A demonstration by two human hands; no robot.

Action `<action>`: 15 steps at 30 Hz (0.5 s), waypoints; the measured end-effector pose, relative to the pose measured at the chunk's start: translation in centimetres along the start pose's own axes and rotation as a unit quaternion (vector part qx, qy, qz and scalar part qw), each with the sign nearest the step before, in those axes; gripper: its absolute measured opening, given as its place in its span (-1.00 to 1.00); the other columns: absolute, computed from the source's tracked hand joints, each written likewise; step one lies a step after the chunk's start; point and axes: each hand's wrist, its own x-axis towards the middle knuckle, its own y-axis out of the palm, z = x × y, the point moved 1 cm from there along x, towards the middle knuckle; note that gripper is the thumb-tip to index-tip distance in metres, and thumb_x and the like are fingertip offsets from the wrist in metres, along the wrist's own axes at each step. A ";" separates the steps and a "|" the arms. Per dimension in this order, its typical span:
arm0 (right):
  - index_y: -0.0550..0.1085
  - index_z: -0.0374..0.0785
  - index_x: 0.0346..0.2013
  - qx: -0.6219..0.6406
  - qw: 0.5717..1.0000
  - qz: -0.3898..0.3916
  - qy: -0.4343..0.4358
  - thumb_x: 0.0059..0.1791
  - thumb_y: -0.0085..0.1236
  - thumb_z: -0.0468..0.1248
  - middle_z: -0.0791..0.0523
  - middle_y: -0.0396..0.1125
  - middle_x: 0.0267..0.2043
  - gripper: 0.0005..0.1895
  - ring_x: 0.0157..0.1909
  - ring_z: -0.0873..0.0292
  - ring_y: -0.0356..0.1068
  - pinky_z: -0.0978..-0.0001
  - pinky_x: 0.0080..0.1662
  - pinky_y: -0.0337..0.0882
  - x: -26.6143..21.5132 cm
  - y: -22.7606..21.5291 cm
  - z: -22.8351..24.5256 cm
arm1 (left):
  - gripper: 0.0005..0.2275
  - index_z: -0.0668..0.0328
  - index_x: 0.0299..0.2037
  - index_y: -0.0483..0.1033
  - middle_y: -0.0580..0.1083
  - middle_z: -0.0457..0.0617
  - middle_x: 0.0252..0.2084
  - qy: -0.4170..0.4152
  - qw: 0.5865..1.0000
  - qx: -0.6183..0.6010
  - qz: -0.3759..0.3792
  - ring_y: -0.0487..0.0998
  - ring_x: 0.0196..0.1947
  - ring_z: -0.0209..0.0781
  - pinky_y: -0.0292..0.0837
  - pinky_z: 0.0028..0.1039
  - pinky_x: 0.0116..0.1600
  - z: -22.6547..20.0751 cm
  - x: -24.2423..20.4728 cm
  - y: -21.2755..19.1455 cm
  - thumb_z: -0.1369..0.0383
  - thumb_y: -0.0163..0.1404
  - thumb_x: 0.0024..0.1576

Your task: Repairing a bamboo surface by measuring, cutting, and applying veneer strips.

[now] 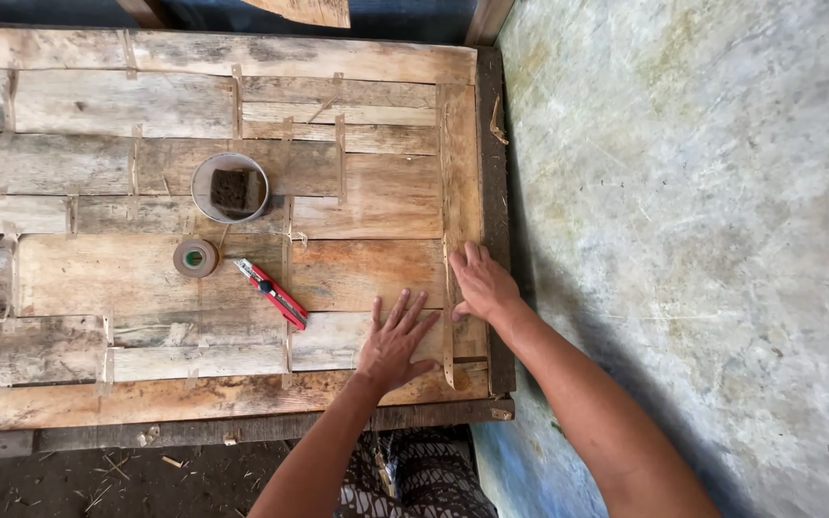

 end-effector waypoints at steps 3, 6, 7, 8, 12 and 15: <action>0.17 -0.33 0.25 0.016 1.000 -0.006 -0.004 -0.49 0.66 0.05 -0.09 0.10 0.24 0.21 0.33 -0.09 0.17 0.24 0.32 0.32 -0.4 -0.7 0.1 | -0.13 -0.26 0.53 -0.09 -0.27 -0.09 0.61 -0.007 1.000 0.006 0.013 -0.37 0.59 -0.02 -0.59 0.22 0.50 -0.3 -0.3 0.0 -0.35 -0.10 0.04; 0.18 -0.38 0.19 0.050 0.998 -0.036 0.001 -0.46 0.66 0.11 -0.14 0.07 0.25 0.19 0.32 -0.15 0.15 0.16 0.27 0.31 -0.8 -1.7 0.6 | -0.12 -0.29 0.52 -0.09 -0.28 -0.11 0.61 -0.011 1.000 0.000 0.018 -0.36 0.58 -0.03 -0.58 0.22 0.50 -0.2 0.0 -0.5 -0.34 -0.08 0.02; 0.18 -0.38 0.19 0.049 0.998 -0.038 0.001 -0.46 0.66 0.11 -0.14 0.07 0.25 0.19 0.32 -0.15 0.15 0.16 0.27 0.31 -0.7 -2.0 0.8 | -0.12 -0.29 0.52 -0.09 -0.28 -0.11 0.61 -0.011 1.000 0.001 0.016 -0.36 0.58 -0.03 -0.58 0.22 0.50 -0.2 0.3 -0.9 -0.34 -0.08 0.02; 0.19 -0.37 0.19 0.042 0.998 -0.033 0.014 -0.46 0.66 0.10 -0.12 0.09 0.24 0.17 0.32 -0.13 0.17 0.17 0.29 0.32 -0.9 -1.9 1.2 | -0.13 -0.29 0.52 -0.07 -0.27 -0.11 0.61 -0.015 1.000 -0.004 0.015 -0.36 0.59 -0.03 -0.57 0.21 0.50 -0.3 0.2 -1.0 -0.33 -0.05 0.02; 0.23 -0.36 0.17 0.035 0.998 -0.020 0.048 -0.42 0.64 0.02 -0.10 0.14 0.24 0.07 0.32 -0.08 0.23 0.24 0.31 0.39 -0.8 -1.6 2.2 | -0.14 -0.27 0.51 0.00 -0.25 -0.11 0.62 -0.029 0.999 -0.014 0.010 -0.33 0.60 -0.03 -0.54 0.20 0.52 -0.7 -0.6 -1.1 -0.29 0.04 0.02; 0.21 -0.36 0.21 0.048 0.996 -0.031 0.066 -0.41 0.64 -0.04 -0.13 0.07 0.31 0.09 0.38 -0.13 0.14 0.25 0.26 0.39 -1.2 -1.9 2.4 | -0.13 -0.30 0.50 -0.02 -0.25 -0.12 0.61 -0.031 0.999 -0.019 0.019 -0.33 0.59 -0.05 -0.53 0.20 0.53 -0.8 -0.1 -1.5 -0.27 0.06 0.00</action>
